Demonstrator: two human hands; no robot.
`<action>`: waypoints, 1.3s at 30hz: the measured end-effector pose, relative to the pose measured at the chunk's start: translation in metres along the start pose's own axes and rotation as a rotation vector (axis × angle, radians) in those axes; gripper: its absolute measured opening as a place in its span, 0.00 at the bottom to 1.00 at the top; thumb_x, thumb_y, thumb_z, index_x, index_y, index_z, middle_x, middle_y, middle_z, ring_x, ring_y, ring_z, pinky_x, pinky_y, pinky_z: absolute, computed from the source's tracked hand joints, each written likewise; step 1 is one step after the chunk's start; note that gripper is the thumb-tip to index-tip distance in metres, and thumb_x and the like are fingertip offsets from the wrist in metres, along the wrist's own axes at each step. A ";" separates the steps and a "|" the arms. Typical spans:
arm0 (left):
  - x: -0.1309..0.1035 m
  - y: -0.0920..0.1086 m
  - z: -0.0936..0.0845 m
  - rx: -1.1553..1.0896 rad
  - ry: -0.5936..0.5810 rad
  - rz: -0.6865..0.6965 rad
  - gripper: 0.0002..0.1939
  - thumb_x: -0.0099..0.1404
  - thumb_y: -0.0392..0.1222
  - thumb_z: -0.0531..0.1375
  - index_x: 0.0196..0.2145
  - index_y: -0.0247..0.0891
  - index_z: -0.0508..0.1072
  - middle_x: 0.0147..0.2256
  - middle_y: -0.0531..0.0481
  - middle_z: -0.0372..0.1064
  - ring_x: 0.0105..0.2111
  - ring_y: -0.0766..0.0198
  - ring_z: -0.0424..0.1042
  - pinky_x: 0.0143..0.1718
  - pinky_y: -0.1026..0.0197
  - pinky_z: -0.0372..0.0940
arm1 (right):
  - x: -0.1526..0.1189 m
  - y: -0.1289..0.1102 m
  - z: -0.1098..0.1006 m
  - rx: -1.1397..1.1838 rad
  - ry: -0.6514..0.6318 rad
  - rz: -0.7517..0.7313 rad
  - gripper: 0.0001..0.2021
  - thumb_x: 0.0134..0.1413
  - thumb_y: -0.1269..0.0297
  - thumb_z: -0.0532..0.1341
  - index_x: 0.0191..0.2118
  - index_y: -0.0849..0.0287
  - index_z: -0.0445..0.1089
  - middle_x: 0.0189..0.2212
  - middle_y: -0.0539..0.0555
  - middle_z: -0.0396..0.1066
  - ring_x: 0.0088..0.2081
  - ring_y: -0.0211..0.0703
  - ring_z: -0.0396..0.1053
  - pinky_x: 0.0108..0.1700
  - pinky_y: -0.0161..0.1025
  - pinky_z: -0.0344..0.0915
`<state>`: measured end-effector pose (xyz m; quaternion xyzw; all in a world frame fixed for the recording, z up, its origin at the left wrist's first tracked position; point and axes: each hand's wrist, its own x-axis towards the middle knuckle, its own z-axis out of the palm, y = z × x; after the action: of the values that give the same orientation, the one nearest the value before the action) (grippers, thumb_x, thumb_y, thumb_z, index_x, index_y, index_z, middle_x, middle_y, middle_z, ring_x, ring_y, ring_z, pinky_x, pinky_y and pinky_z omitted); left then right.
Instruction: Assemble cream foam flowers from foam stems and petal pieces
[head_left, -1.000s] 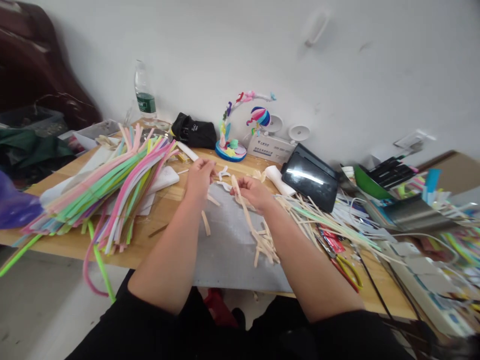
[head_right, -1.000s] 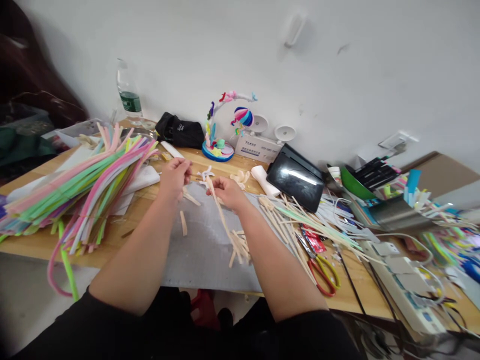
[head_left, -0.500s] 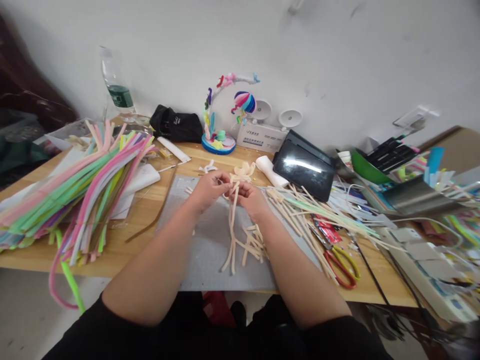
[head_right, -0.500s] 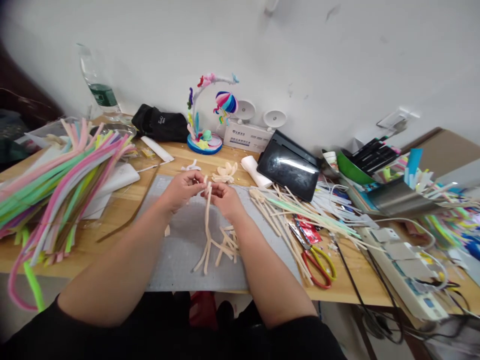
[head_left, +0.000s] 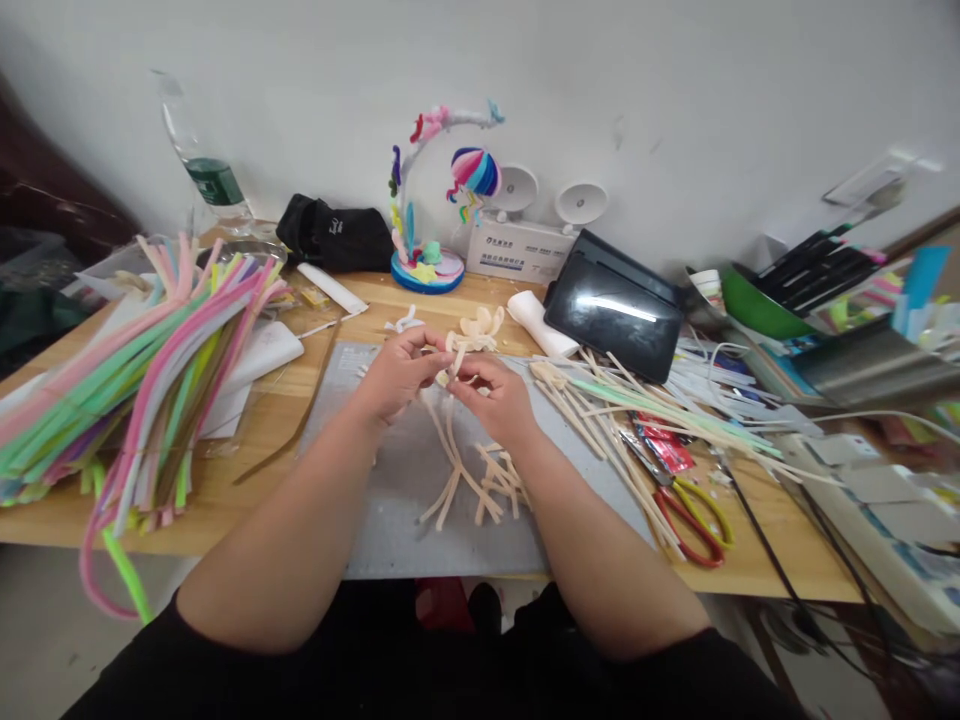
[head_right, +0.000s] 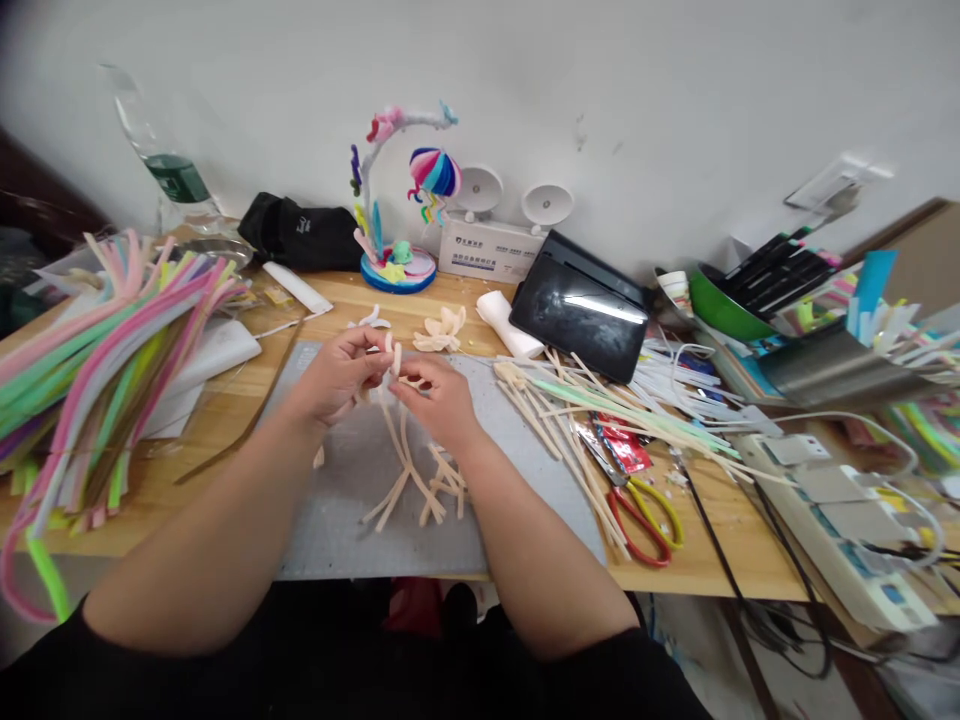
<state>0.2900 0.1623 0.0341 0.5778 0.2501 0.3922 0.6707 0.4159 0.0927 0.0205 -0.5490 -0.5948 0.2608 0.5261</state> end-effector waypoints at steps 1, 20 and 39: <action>-0.001 0.001 0.002 0.002 -0.028 -0.014 0.07 0.49 0.37 0.60 0.25 0.36 0.64 0.21 0.57 0.57 0.16 0.77 0.53 0.17 0.70 0.49 | 0.000 0.000 0.000 -0.015 0.014 -0.003 0.06 0.42 0.64 0.60 0.29 0.59 0.69 0.30 0.51 0.67 0.32 0.35 0.64 0.34 0.33 0.62; 0.009 0.013 -0.069 1.304 0.286 0.040 0.01 0.48 0.38 0.59 0.22 0.40 0.69 0.26 0.47 0.66 0.32 0.57 0.64 0.31 0.62 0.56 | 0.008 0.025 -0.016 0.250 0.123 0.198 0.06 0.40 0.64 0.61 0.26 0.59 0.64 0.18 0.44 0.61 0.19 0.29 0.58 0.23 0.30 0.58; 0.002 -0.005 -0.011 1.028 0.136 -0.006 0.07 0.47 0.34 0.55 0.15 0.36 0.67 0.15 0.52 0.62 0.16 0.69 0.58 0.18 0.66 0.50 | 0.005 0.011 -0.018 0.372 -0.034 0.206 0.06 0.41 0.67 0.59 0.22 0.58 0.59 0.15 0.43 0.57 0.17 0.28 0.55 0.21 0.29 0.56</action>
<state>0.2842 0.1703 0.0276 0.8050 0.4552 0.2535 0.2837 0.4369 0.0958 0.0180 -0.4958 -0.4861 0.4276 0.5788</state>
